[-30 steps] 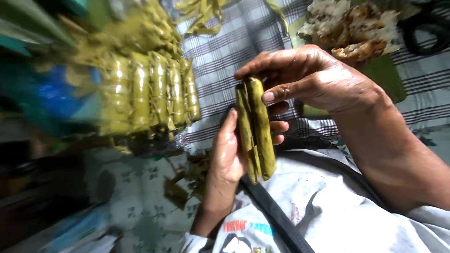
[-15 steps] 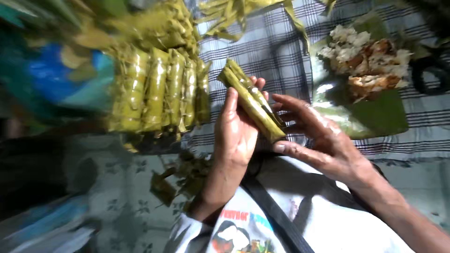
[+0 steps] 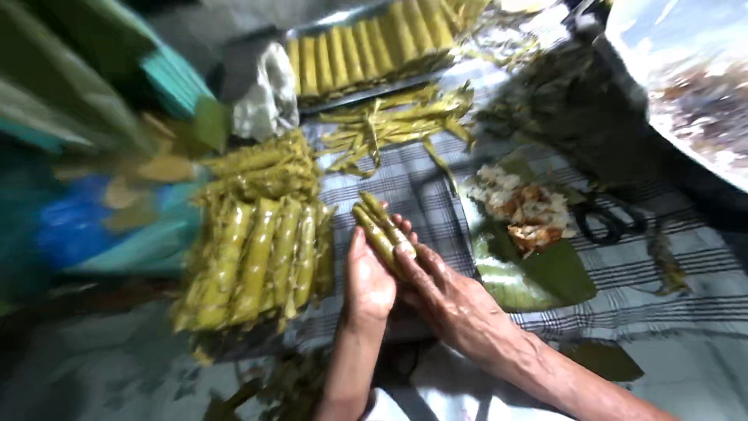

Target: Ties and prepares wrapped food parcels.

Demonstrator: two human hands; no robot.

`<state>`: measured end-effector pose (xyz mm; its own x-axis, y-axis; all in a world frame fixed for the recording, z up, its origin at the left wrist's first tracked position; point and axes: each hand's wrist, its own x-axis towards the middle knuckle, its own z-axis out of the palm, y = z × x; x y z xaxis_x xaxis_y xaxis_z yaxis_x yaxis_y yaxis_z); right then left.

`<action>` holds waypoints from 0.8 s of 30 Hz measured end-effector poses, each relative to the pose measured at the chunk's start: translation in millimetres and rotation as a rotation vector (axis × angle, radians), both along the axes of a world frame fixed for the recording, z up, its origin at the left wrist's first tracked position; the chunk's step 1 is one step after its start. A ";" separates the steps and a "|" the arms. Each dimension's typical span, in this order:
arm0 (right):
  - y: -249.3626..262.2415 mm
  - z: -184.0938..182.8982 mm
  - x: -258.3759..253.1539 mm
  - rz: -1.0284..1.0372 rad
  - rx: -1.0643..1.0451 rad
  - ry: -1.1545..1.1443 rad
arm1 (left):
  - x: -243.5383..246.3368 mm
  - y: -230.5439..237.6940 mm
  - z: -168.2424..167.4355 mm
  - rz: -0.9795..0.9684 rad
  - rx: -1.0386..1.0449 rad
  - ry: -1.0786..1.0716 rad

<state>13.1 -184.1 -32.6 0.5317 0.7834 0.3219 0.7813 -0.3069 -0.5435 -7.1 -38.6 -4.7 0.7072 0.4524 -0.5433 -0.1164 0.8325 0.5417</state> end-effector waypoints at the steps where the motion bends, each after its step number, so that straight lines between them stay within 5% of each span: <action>1: -0.6 7.0 9.6 0.027 -0.013 0.013 | 2.5 4.4 -2.0 -0.014 -0.005 -0.008; 7: 9.8 40.9 109.0 0.034 -0.109 -0.065 | 14.1 20.9 -18.4 -0.077 -0.009 -0.112; 16: 106.0 -8.5 207.4 -0.183 -0.229 -0.171 | -2.4 25.3 -29.9 -0.273 -0.006 -0.280; 24: 87.5 47.7 213.6 -0.023 -0.100 0.273 | -11.7 32.8 -23.1 -0.340 0.083 -0.307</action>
<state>226.6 -96.5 15.2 0.6062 0.7906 0.0867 0.6027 -0.3855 -0.6987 -18.8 -5.8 -27.8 0.9455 0.2001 -0.2570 -0.0099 0.8064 0.5913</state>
